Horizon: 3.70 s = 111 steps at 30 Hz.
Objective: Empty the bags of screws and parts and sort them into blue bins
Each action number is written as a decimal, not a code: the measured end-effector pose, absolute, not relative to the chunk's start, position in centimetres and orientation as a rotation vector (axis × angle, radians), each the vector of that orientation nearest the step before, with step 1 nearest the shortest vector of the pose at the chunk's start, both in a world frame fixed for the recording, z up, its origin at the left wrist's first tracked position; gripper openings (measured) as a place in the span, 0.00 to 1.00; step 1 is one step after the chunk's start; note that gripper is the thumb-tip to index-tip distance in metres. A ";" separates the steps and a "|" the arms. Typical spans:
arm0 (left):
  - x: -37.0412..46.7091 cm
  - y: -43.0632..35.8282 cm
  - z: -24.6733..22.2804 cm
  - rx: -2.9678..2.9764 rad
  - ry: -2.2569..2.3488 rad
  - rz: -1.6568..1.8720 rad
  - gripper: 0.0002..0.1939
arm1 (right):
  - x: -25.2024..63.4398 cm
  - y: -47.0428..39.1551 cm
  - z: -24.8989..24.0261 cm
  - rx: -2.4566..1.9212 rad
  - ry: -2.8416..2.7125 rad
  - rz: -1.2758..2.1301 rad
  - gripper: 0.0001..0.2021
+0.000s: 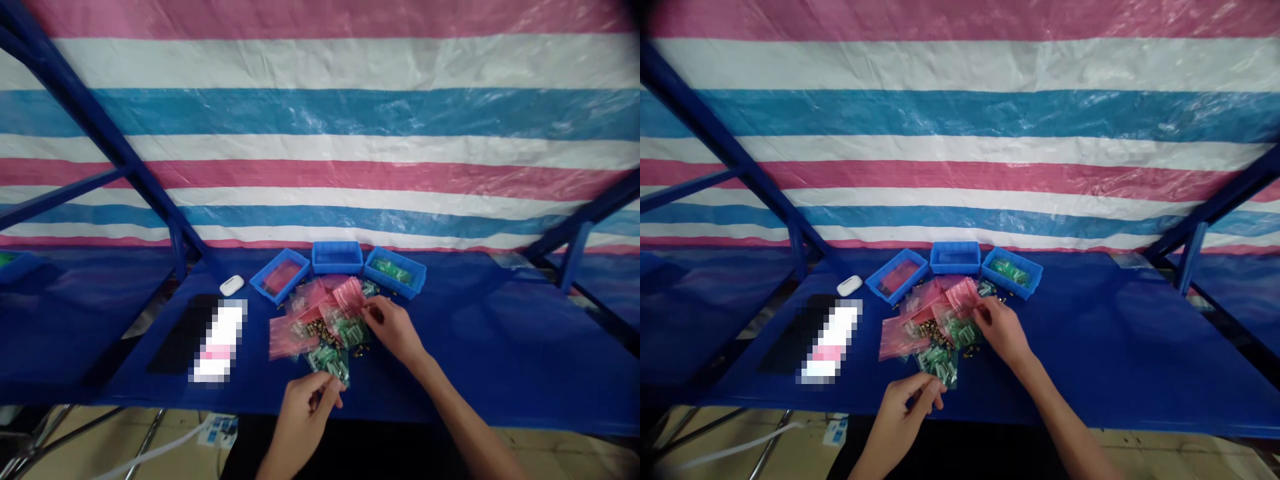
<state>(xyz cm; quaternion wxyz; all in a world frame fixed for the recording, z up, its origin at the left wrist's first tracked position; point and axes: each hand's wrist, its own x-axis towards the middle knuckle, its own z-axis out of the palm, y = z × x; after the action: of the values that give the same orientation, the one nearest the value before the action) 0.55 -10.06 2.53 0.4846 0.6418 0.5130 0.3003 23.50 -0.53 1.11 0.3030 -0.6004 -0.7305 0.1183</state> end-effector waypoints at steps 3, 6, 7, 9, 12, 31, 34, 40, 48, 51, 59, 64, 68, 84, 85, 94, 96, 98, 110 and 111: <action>0.5 -10.2 2.6 1.560 1.258 0.732 0.18 | 21.5 2.2 3.7 -1.471 -1.969 0.261 0.07; 0.2 -10.5 2.8 1.561 1.284 0.748 0.17 | 20.4 5.6 6.3 -1.527 -1.900 0.131 0.11; 0.1 -10.6 2.7 1.557 1.295 0.756 0.17 | 20.2 6.2 7.0 -1.544 -1.870 0.121 0.14; -0.3 -10.9 2.5 1.544 1.317 0.766 0.18 | 20.2 6.1 7.5 -1.548 -1.808 0.121 0.17; -0.8 -10.9 1.9 1.526 1.330 0.751 0.18 | 20.7 3.1 6.4 -1.559 -1.713 0.138 0.18; 0.4 -11.2 -0.8 1.513 1.345 0.867 0.18 | 20.7 1.7 -0.4 -1.816 -1.753 0.073 0.21; 0.5 -11.3 -1.2 1.557 1.346 0.886 0.18 | 21.2 1.5 0.4 -1.762 -1.640 0.244 0.16; 0.0 -10.8 -0.7 1.502 1.302 0.877 0.20 | 23.1 1.0 1.9 -1.605 -1.191 0.447 0.16; 1.5 -9.9 1.1 1.160 1.023 0.922 0.28 | 21.0 -4.6 4.8 -1.249 -1.234 0.895 0.13; 2.0 -9.6 1.0 0.869 0.953 0.924 0.37 | 19.9 -7.4 5.5 -1.045 -1.648 0.934 0.07; 0.6 -9.0 1.6 0.946 0.994 0.938 0.26 | 20.0 -9.6 2.5 -1.042 -1.583 1.073 0.06; 0.7 -9.4 2.3 0.901 0.874 1.021 0.17 | 19.3 -12.2 0.3 -1.142 -1.199 1.233 0.21; 1.3 -10.1 2.3 0.833 0.872 1.062 0.18 | 18.3 -13.8 -0.8 -1.181 -1.041 1.211 0.30; -0.7 -10.7 2.7 1.404 1.137 0.658 0.17 | 18.4 -12.7 0.9 -1.265 -1.245 1.368 0.09; -0.9 -10.5 3.0 1.496 1.188 0.617 0.17 | 18.2 -12.6 0.8 -1.265 -1.242 1.359 0.10; -1.2 -9.8 2.6 1.219 1.194 0.923 0.16 | 16.8 -12.7 0.9 -1.121 -1.238 1.547 0.12; -1.1 -9.9 2.2 1.192 1.191 0.946 0.15 | 16.5 -12.7 0.7 -1.167 -1.203 1.540 0.10; -0.8 -10.0 2.1 1.168 1.139 0.937 0.15 | 16.3 -12.6 0.5 -1.183 -1.133 1.493 0.10; -4.1 -2.5 5.5 1.712 1.714 1.294 0.12 | 20.1 -11.7 -1.2 -1.488 -1.238 1.063 0.12; -4.7 -0.7 5.9 1.819 1.781 1.325 0.12 | 20.5 -11.6 -1.4 -1.511 -1.242 1.031 0.13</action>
<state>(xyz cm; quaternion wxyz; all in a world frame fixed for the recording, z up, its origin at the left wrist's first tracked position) -4.74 -0.73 5.90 0.1354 0.6280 0.6149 0.4573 20.53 -11.65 -1.41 0.4486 -0.6107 -0.5020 0.4168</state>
